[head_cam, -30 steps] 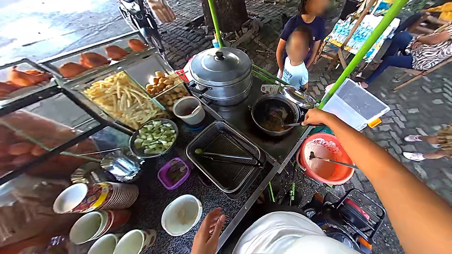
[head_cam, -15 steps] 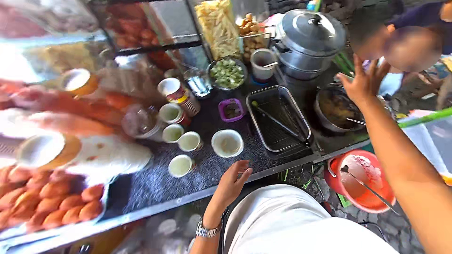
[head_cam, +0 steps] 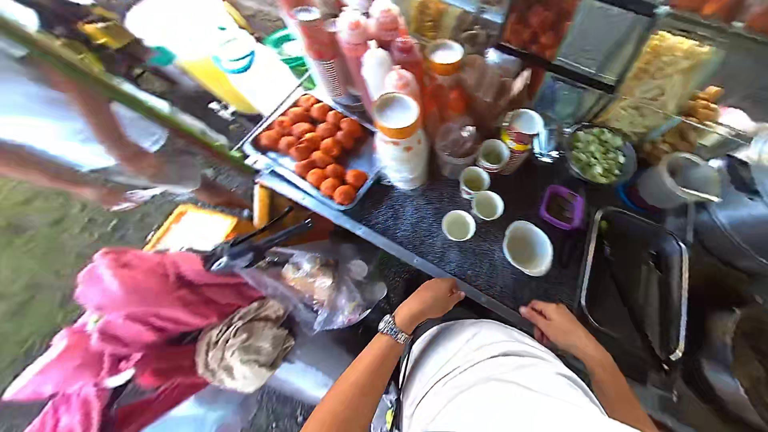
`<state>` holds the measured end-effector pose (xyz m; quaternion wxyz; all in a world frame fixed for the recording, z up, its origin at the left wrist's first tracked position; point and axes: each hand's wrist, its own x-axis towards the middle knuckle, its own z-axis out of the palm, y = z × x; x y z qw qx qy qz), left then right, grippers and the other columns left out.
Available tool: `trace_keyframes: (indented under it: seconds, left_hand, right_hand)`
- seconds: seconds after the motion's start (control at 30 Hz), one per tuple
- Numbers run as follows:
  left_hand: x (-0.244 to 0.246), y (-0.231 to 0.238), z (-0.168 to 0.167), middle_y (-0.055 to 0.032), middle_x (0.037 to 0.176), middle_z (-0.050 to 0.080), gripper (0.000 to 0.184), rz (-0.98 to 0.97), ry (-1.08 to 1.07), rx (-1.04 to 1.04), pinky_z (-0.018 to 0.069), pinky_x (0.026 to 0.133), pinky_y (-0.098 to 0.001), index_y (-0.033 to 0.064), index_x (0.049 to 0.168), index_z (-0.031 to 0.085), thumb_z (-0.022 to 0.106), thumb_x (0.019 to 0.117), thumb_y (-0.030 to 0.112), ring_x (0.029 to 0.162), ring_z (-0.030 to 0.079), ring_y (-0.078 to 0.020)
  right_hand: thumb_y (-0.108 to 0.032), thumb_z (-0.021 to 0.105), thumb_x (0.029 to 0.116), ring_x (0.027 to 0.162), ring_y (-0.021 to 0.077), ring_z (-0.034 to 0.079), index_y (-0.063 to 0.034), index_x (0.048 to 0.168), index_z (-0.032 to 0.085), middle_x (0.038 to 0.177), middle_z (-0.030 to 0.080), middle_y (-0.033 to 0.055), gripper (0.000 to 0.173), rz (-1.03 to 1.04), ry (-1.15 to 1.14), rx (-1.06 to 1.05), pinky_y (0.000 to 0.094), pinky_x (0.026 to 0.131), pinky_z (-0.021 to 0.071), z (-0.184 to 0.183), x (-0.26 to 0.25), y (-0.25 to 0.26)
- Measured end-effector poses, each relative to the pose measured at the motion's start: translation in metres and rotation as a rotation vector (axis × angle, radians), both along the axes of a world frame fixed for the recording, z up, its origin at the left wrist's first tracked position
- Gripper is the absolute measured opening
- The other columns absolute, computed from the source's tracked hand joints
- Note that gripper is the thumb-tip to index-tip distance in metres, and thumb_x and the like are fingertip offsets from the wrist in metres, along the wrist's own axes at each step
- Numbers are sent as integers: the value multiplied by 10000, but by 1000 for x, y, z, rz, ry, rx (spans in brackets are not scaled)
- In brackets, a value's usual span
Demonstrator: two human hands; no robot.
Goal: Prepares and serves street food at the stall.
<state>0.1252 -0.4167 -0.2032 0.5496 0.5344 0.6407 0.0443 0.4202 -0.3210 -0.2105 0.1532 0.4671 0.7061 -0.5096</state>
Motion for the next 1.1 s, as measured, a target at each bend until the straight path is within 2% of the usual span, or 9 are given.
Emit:
trace_keyframes:
  seconds: [0.07, 0.17, 0.27, 0.33, 0.5, 0.67, 0.83, 0.97, 1.1]
  left_hand:
    - [-18, -7, -1, -277, 1201, 659, 385, 24, 25, 16, 428, 1054, -597, -78, 1238, 628, 392, 1103, 195, 1185, 618, -413]
    - [-35, -12, 5, -232, 1002, 688, 449, 217, -71, 139, 500, 940, -525, -91, 1101, 655, 339, 1123, 228, 969, 674, -342]
    - [-41, -5, 22, -197, 825, 648, 559, 455, -147, 247, 493, 805, -486, -97, 950, 676, 356, 1120, 328, 792, 623, -288]
    - [-45, 5, 36, -153, 792, 647, 544, 501, -261, 264, 501, 747, -421, -91, 941, 680, 378, 1117, 326, 726, 604, -214]
    - [-50, 19, 54, -70, 1069, 650, 296, 702, -976, 476, 512, 894, -270, -87, 1254, 548, 447, 1036, 86, 953, 615, -59]
    - [-72, 14, 68, 21, 960, 717, 452, 1025, -1385, 378, 583, 781, -264, 72, 1173, 599, 188, 1114, 251, 887, 694, -62]
    - [-132, 13, 104, -4, 1131, 720, 834, 1213, -1544, 403, 569, 878, -299, 164, 1282, 592, -22, 1013, 660, 1049, 683, -105]
    - [-167, 7, 102, -126, 1496, 477, 918, 1433, -1567, 516, 537, 929, -361, 210, 1634, 54, -66, 926, 782, 1231, 592, -217]
    - [-198, 5, 83, -159, 1593, 372, 916, 1689, -1432, 575, 527, 948, -440, 291, 1643, 2, -67, 898, 820, 1294, 559, -313]
  right_hand:
    - [-350, 530, 1082, 898, 343, 711, 14, 1215, 691, 963, 730, 209, 419, 128, -65, -43, 562, 900, 541, 2, -12, -2]
    - [-345, 479, 1089, 891, 247, 728, -7, 1217, 689, 986, 746, 141, 418, 122, 96, -18, 473, 840, 586, 10, -31, -1]
    - [-366, 426, 1082, 860, 103, 730, 6, 1146, 719, 966, 767, 76, 477, 39, 459, 300, 299, 763, 607, 22, -70, -2]
    - [-405, 440, 1091, 1022, 99, 703, 7, 1147, 721, 1062, 756, 97, 502, 71, 690, 599, 273, 913, 571, 34, -111, 2]
    - [-592, 381, 1066, 1488, 205, 369, -229, 1406, 545, 1477, 538, 18, 524, 263, 958, 1020, 383, 1224, 286, 61, -224, -1]
    - [-674, 222, 1045, 1512, 343, 353, -336, 1544, 425, 1558, 494, 69, 636, 471, 1005, 1141, 552, 1235, 236, 64, -308, 4]
    - [-654, 82, 1055, 1539, 351, 306, -161, 1518, 516, 1584, 478, 124, 803, 458, 1019, 952, 564, 1259, 158, 59, -357, 22]
    - [-664, 50, 1044, 1567, 238, 269, -81, 1575, 409, 1624, 431, 97, 867, 529, 1027, 834, 509, 1292, 84, 41, -362, 0]
    - [-716, 161, 1026, 1546, 193, 319, -86, 1575, 409, 1626, 431, 82, 872, 626, 988, 901, 451, 1287, 162, 11, -372, -9]
